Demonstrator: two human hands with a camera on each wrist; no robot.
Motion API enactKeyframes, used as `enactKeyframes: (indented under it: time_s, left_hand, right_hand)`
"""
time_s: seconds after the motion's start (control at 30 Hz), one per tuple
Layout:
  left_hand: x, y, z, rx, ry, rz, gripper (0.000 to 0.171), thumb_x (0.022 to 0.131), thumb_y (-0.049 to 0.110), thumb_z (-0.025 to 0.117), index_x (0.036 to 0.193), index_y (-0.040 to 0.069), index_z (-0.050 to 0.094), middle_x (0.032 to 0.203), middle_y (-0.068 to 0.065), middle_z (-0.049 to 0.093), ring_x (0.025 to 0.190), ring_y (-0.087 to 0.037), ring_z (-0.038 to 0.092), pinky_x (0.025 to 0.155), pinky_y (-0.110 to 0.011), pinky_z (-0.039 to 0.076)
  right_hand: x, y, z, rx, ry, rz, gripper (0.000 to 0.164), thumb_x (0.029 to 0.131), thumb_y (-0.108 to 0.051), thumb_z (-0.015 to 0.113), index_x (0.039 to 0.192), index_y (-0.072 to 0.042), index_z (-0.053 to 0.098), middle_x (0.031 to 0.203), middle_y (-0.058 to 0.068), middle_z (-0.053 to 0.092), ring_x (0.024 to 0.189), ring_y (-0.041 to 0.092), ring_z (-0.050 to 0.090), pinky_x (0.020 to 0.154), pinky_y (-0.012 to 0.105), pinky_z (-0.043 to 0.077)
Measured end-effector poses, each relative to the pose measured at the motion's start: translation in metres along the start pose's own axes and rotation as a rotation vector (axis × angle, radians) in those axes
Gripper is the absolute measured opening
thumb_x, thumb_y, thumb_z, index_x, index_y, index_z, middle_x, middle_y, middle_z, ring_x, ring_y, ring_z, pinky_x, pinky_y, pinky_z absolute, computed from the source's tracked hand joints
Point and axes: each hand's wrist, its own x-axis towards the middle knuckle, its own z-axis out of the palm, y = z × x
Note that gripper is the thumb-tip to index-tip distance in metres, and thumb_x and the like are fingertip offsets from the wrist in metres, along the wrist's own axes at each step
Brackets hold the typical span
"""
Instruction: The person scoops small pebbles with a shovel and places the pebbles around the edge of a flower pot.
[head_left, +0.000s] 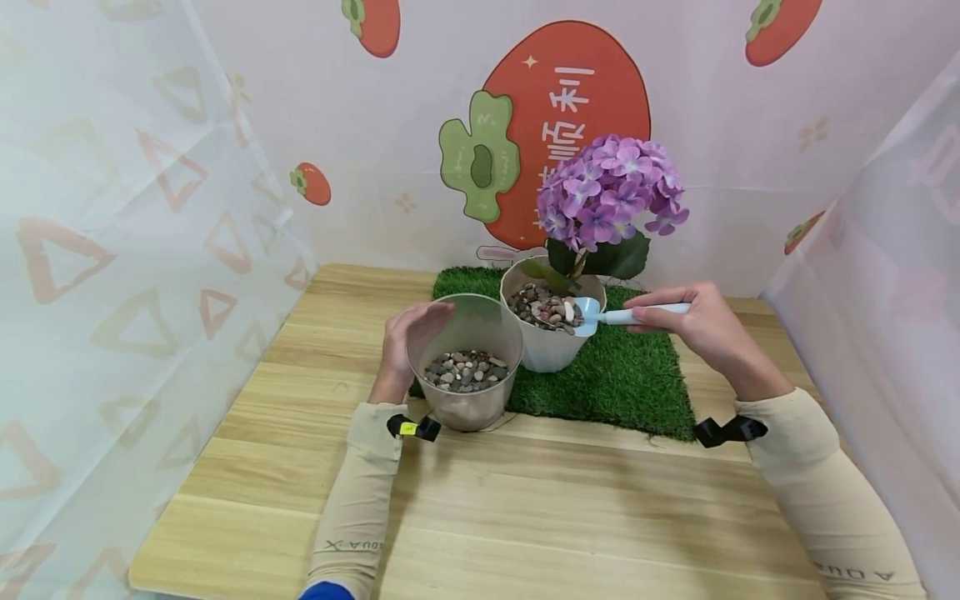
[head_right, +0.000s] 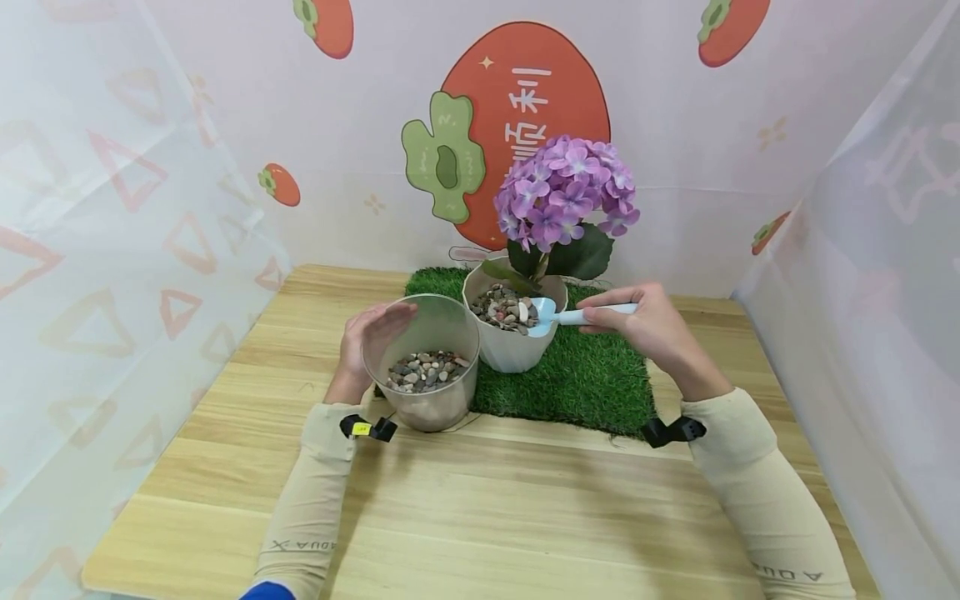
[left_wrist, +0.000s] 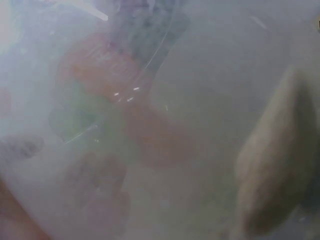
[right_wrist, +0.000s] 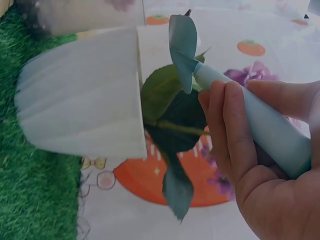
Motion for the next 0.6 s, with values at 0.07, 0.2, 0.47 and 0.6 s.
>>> enactKeyframes:
  time_s: [0.07,0.2,0.47,0.6]
  left_hand:
    - [-0.001,0.0,0.0,-0.001,0.004,0.0,0.031,0.109,0.013,0.049,0.116,-0.002,0.075,0.118,-0.014,0.08,0.117,-0.026,0.076,0.116,-0.038,0.055]
    - [-0.002,0.002,0.003,0.023,0.011,0.019,0.032,0.109,0.013,0.049,0.119,-0.005,0.074,0.12,-0.016,0.079,0.118,-0.028,0.075,0.116,-0.039,0.055]
    - [-0.002,0.002,0.004,0.039,0.021,0.018,0.033,0.109,0.013,0.048,0.119,-0.005,0.074,0.119,-0.015,0.08,0.116,-0.027,0.076,0.116,-0.038,0.055]
    - [-0.002,0.002,0.003,0.023,0.036,-0.007,0.034,0.109,0.01,0.046,0.115,-0.003,0.076,0.116,-0.013,0.081,0.115,-0.026,0.077,0.115,-0.037,0.056]
  right_hand:
    - [-0.002,0.003,-0.004,0.008,0.005,0.019,0.047,0.099,-0.027,0.076,0.133,0.004,0.068,0.102,-0.005,0.083,0.092,0.007,0.08,0.128,0.073,0.022]
    - [-0.005,0.008,-0.01,0.007,0.046,0.051,0.047,0.099,-0.03,0.076,0.133,0.002,0.07,0.106,-0.007,0.083,0.092,0.009,0.081,0.128,0.068,0.028]
    - [-0.009,0.011,-0.027,-0.05,0.103,0.133,0.051,0.099,-0.04,0.075,0.137,-0.007,0.069,0.102,-0.008,0.083,0.097,0.003,0.079,0.128,0.058,0.034]
    - [-0.008,0.011,-0.035,-0.056,0.112,0.152,0.033,0.098,-0.04,0.076,0.127,-0.024,0.076,0.094,-0.009,0.083,0.095,0.001,0.078,0.128,0.058,0.035]
